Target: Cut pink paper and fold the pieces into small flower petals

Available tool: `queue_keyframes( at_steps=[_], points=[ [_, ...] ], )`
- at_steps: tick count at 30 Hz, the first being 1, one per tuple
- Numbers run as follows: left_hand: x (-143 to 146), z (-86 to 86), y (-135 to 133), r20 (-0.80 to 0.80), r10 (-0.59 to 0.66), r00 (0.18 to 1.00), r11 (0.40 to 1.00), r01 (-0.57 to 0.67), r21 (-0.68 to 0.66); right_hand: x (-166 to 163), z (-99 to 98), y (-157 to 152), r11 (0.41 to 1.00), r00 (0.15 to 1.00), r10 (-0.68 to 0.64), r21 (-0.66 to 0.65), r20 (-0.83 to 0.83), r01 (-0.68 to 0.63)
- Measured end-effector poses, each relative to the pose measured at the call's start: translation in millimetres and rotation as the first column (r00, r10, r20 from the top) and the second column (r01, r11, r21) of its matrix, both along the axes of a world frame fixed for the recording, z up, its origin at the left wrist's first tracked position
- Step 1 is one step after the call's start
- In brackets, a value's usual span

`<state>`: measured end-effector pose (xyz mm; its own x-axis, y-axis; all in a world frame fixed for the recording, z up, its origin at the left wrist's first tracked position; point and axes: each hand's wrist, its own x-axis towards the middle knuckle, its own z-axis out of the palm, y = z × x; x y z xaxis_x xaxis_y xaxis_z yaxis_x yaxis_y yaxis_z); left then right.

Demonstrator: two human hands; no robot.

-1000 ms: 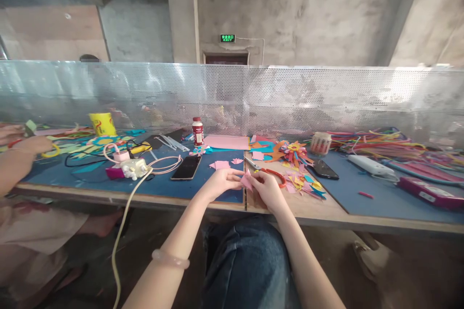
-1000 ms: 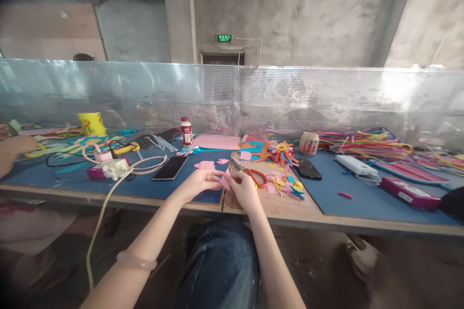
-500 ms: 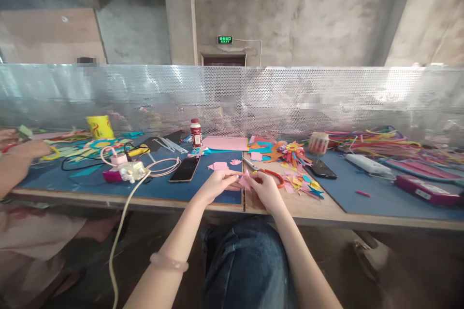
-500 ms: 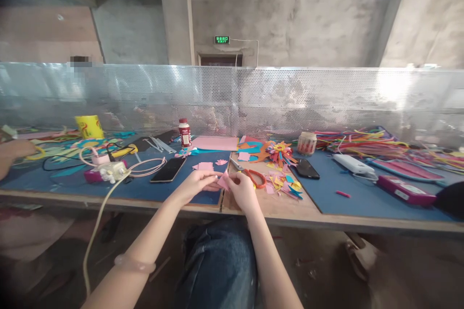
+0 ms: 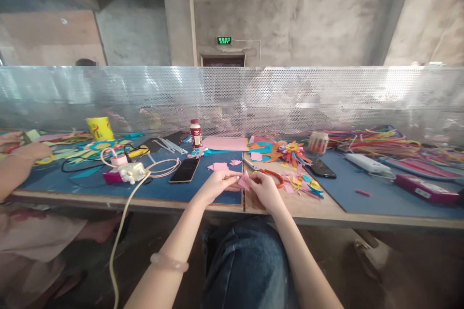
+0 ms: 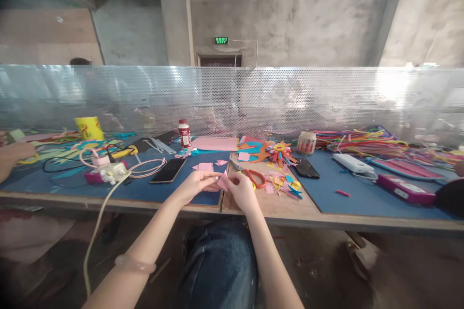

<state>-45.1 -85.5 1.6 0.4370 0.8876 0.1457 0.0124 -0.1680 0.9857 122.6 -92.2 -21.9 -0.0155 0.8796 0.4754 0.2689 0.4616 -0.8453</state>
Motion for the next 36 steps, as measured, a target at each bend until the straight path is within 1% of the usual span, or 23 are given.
queue_keyframes(
  at_steps=[12, 15, 18, 21, 25, 32, 34, 36],
  points=[
    [1.0, -2.6, 3.4, 0.009, 0.007, 1.0, 1.0, -0.007, -0.005, -1.0, 3.0, -3.6, 0.999, 1.0, 0.025, -0.024, 0.014, -0.025],
    [1.2, -3.1, 4.5, 0.01, 0.032, 0.999, 0.999, -0.032, -0.028, -0.8, 4.7, -4.9, 0.998, 0.998, 0.05, -0.032, 0.03, -0.049],
    [1.3, -2.6, 4.5, 0.026, 0.088, 0.996, 0.995, -0.086, -0.057, -0.3, 4.9, -5.2, 0.996, 0.996, 0.079, -0.034, 0.048, -0.077],
    [1.7, -1.7, 3.3, 0.032, 0.127, 0.991, 0.989, -0.125, -0.075, 0.2, 3.5, -4.1, 0.997, 0.997, 0.063, -0.038, 0.05, -0.061],
    [1.6, -1.2, 2.1, 0.023, 0.119, 0.993, 0.99, -0.116, -0.082, 0.5, 1.7, -1.5, 0.997, 0.999, 0.026, -0.076, 0.045, -0.022],
    [-0.7, -3.3, 3.9, 0.05, 0.111, 0.993, 0.99, -0.106, -0.096, 2.4, 0.8, 1.4, 0.997, 0.994, 0.067, -0.046, 0.09, -0.063],
    [-0.8, -2.9, 3.9, 0.048, 0.107, 0.993, 0.99, -0.102, -0.099, 3.0, 0.6, 1.2, 0.996, 0.994, 0.07, -0.052, 0.082, -0.066],
    [-0.8, -2.6, 4.0, 0.048, 0.112, 0.993, 0.989, -0.107, -0.101, 3.6, 0.9, 0.6, 0.992, 0.991, 0.105, -0.077, 0.079, -0.099]
  ],
)
